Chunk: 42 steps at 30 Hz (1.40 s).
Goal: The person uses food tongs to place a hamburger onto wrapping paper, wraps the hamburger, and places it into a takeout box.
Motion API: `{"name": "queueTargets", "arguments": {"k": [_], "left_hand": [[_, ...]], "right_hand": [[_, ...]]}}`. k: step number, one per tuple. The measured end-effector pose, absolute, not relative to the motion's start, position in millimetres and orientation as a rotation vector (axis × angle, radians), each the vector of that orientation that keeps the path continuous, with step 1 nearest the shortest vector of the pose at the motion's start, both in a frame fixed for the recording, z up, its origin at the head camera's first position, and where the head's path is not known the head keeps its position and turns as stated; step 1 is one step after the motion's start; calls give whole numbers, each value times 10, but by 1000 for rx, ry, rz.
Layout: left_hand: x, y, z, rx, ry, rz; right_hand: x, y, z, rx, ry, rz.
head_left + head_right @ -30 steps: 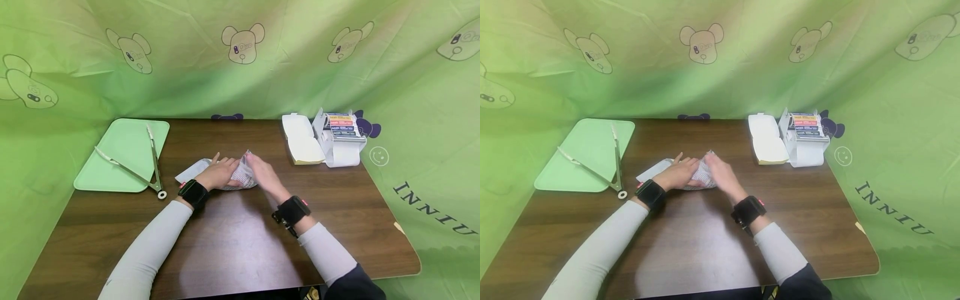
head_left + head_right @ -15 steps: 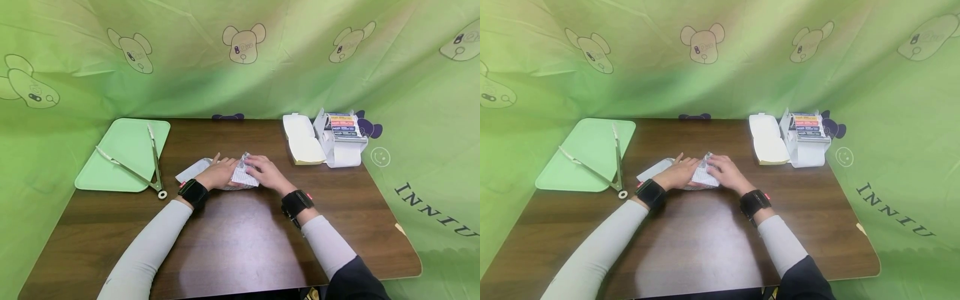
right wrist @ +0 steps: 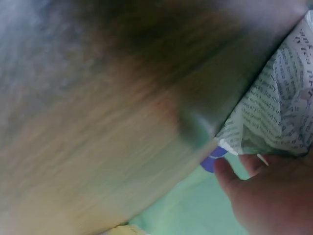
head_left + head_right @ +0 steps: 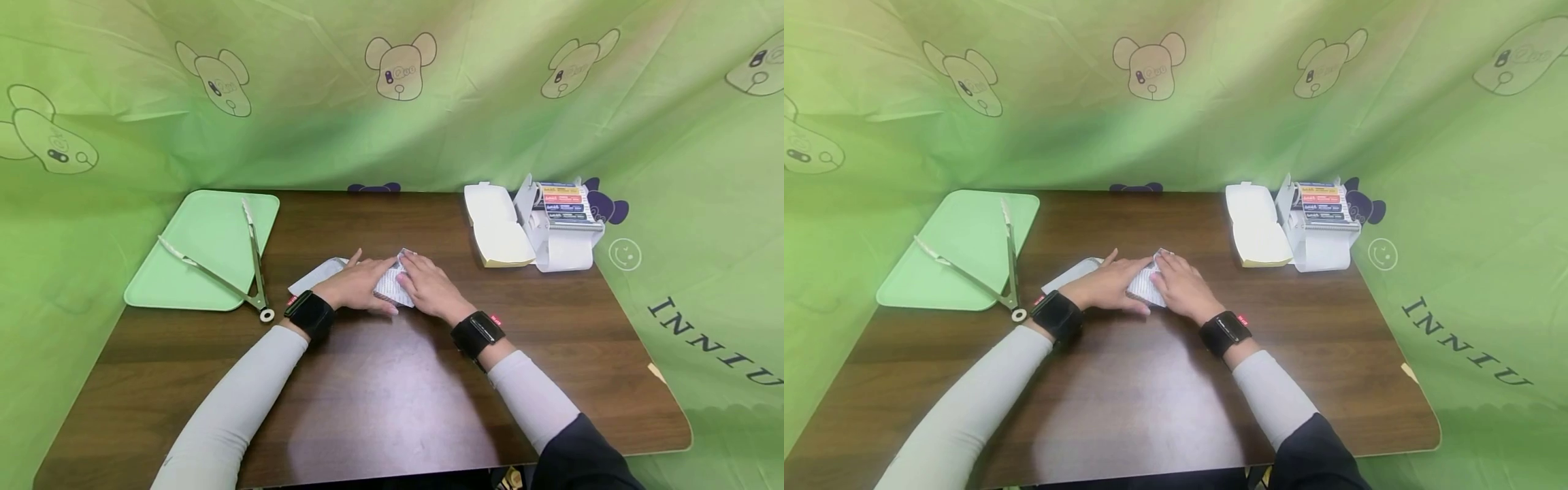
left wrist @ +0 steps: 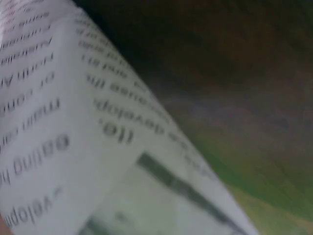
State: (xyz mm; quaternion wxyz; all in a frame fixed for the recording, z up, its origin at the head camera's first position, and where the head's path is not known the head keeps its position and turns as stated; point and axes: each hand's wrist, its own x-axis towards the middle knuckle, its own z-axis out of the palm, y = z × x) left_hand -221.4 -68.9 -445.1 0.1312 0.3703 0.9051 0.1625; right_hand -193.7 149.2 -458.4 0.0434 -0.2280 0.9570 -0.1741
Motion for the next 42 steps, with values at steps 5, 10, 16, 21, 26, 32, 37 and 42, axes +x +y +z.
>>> {"name": "queueTargets", "arguments": {"k": [5, 10, 16, 21, 26, 32, 37, 42], "left_hand": [[-2231, -710, -4412, 1092, 2601, 403], [-2213, -701, -4397, 1118, 2628, 355], [-2179, -679, -4396, 1109, 2654, 324], [-2165, -677, -4388, 1106, 2664, 317], [-2153, -679, -4378, 1096, 2660, 327], [-2172, -680, -4344, 1046, 2579, 300], [-2191, -693, -4274, 1033, 2533, 268], [-2185, -703, -4223, 1047, 2538, 277]], "right_hand": [[-1922, 1442, -4582, -694, 2959, -481], [-1946, 1464, -4579, -721, 2922, -562], [-2005, 1523, -4556, -741, 2891, -650], [-2032, 1553, -4551, -790, 2872, -654], [-2057, 1577, -4567, -810, 2852, -681], [-2079, 1599, -4561, -841, 2818, -659], [-2100, 1608, -4535, -912, 2913, -570], [-2096, 1595, -4506, -1100, 3086, -555]]}}
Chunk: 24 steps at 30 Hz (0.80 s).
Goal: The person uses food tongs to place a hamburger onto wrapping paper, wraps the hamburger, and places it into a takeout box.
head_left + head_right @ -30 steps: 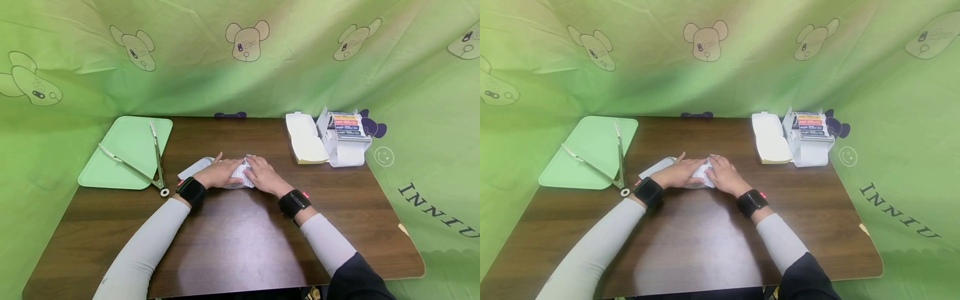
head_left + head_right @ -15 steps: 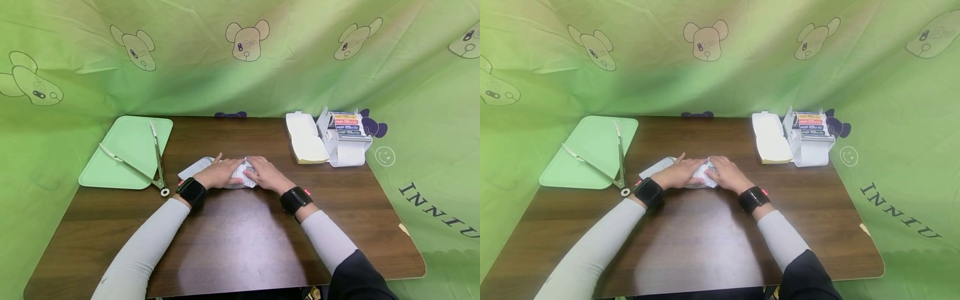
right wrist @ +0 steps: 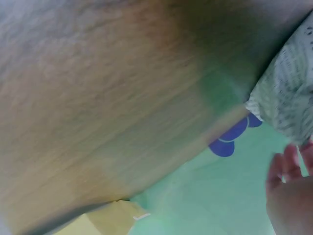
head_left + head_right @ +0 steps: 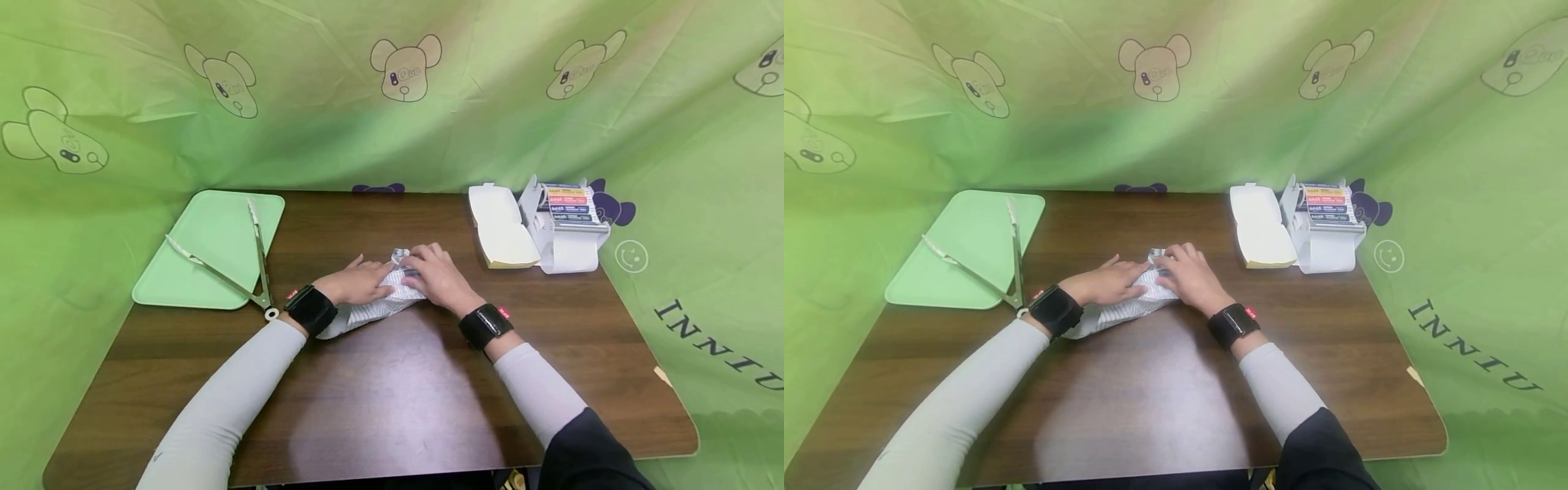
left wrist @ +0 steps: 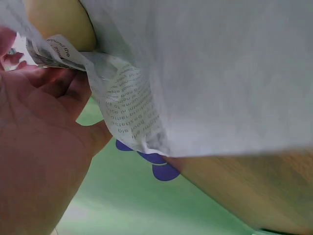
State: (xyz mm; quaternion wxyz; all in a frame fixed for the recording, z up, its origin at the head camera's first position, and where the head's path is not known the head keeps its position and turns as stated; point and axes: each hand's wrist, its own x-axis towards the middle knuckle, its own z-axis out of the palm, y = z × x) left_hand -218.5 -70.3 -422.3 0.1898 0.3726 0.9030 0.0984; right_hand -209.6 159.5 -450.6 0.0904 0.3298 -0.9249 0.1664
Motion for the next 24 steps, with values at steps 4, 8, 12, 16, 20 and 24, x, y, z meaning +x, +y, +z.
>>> {"name": "queueTargets", "arguments": {"k": [4, 8, 12, 16, 20, 24], "left_hand": [[-2167, -685, -4224, 1041, 2574, 307], [-2155, -671, -4232, 1018, 2593, 352], [-2134, -672, -4234, 986, 2587, 424], [-2109, -683, -4224, 959, 2596, 474], [-2098, -698, -4235, 944, 2596, 509], [-2086, -709, -4247, 968, 2606, 534]], "right_hand": [[-2070, 1572, -4507, 1055, -2641, 482], [-2027, 1566, -4487, 1119, -2602, 522], [-1994, 1587, -4464, 1147, -2606, 546], [-1989, 1619, -4460, 1165, -2637, 568], [-1992, 1641, -4465, 1165, -2667, 581], [-1984, 1666, -4475, 1157, -2685, 585]]}}
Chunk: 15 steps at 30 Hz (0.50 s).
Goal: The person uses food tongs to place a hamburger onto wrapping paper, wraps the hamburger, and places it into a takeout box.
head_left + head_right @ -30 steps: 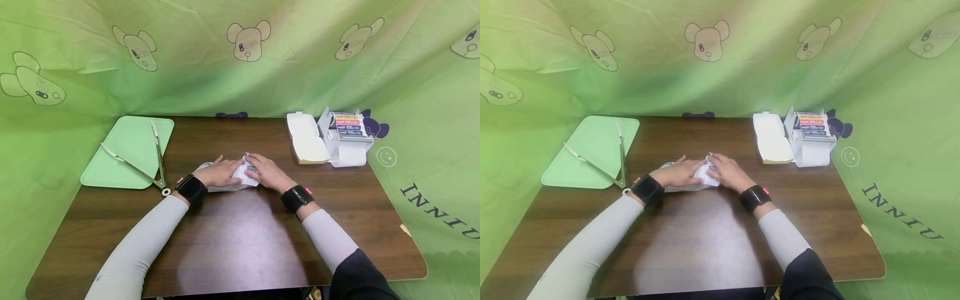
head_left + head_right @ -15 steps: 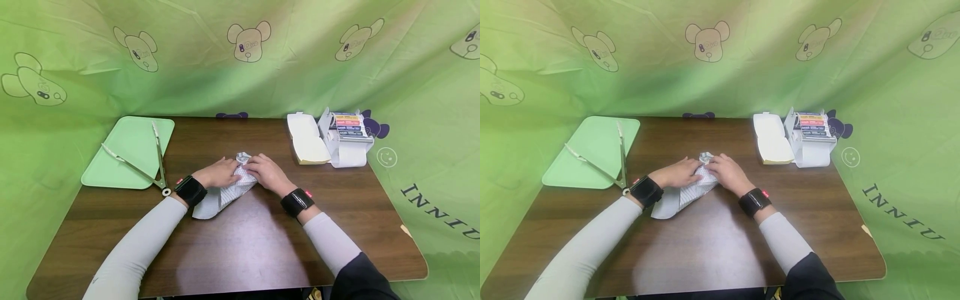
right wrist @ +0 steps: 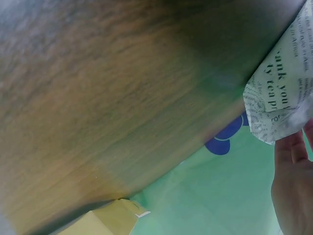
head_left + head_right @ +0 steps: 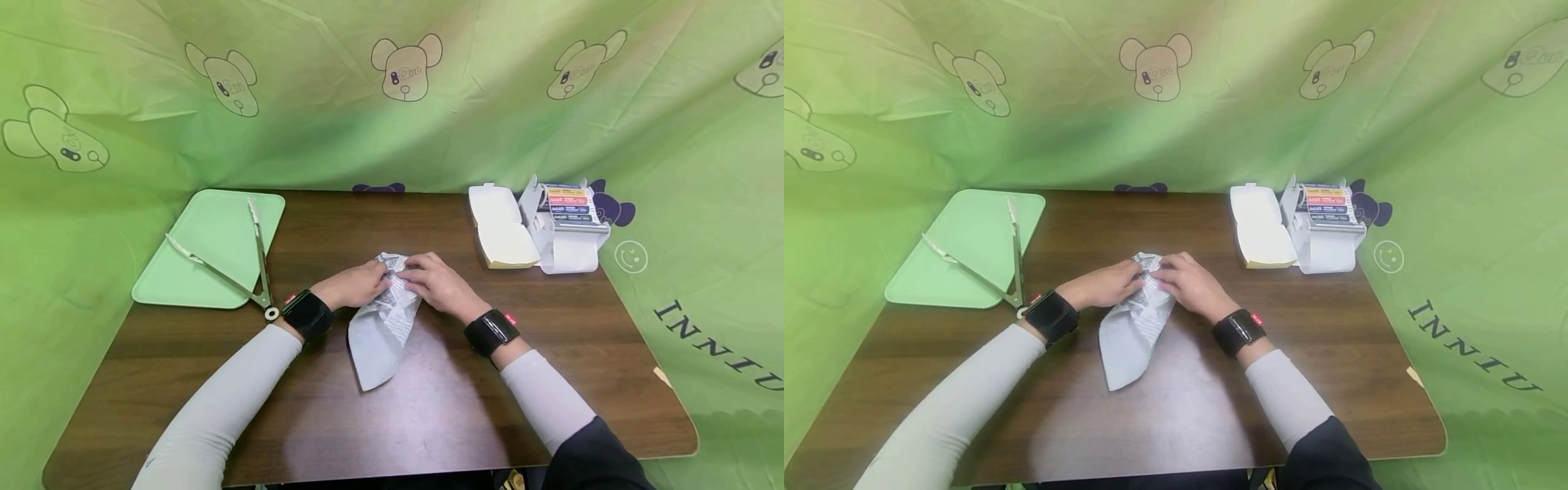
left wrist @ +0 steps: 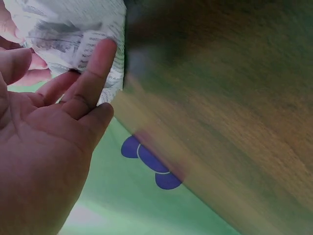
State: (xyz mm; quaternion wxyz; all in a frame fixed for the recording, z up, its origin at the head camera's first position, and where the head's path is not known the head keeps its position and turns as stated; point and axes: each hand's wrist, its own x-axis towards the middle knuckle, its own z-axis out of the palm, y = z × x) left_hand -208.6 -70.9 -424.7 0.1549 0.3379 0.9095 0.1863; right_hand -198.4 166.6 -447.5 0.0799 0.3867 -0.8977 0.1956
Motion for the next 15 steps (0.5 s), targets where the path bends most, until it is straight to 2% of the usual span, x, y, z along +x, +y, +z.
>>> {"name": "queueTargets", "arguments": {"k": [15], "left_hand": [[-2048, -742, -4281, 1129, 2763, 343]], "right_hand": [[-1990, 1740, -4465, 1175, -2777, 645]]}}
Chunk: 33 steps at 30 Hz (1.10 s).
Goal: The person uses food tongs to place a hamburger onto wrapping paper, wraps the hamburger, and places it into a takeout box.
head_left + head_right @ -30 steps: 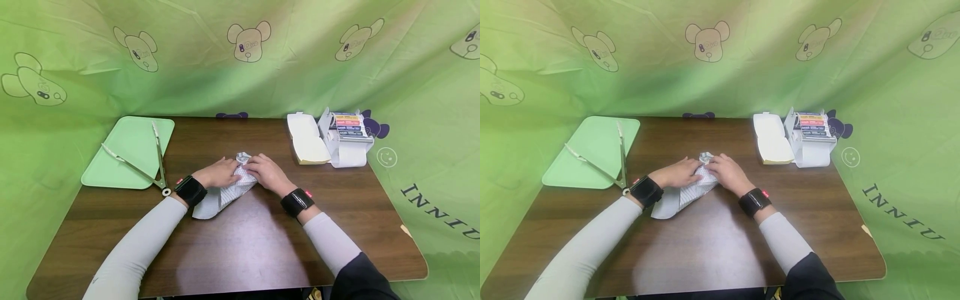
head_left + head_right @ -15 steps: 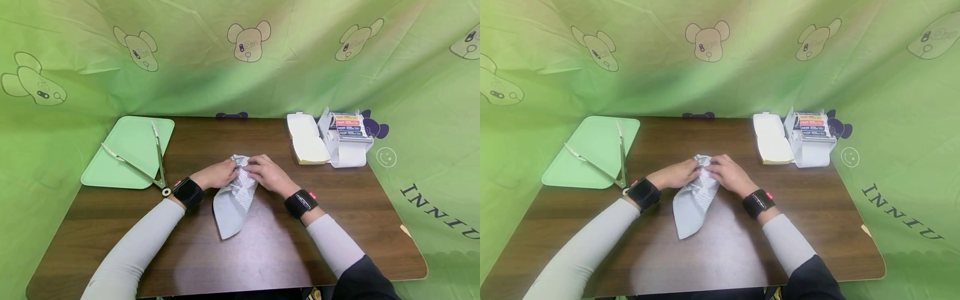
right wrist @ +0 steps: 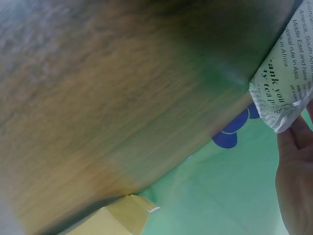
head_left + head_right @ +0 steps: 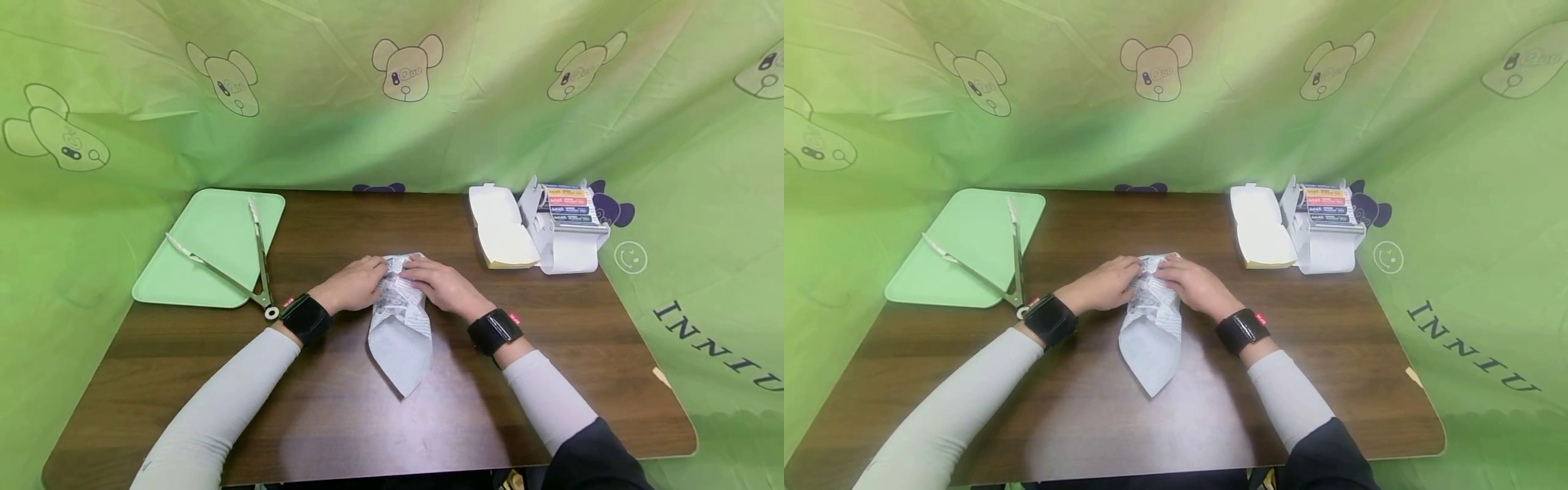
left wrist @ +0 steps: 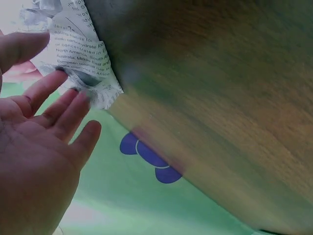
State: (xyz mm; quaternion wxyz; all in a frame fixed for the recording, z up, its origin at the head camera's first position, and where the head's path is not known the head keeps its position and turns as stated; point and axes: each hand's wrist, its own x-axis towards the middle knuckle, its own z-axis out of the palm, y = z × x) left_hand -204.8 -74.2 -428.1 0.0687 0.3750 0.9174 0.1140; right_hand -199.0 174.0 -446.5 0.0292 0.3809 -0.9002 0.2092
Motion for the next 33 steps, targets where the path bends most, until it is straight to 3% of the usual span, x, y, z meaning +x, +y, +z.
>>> {"name": "queueTargets", "arguments": {"k": [33], "left_hand": [[-2033, -782, -4350, 1101, 2700, 443]], "right_hand": [[-2046, 1798, -4561, 1223, -2754, 798]]}}
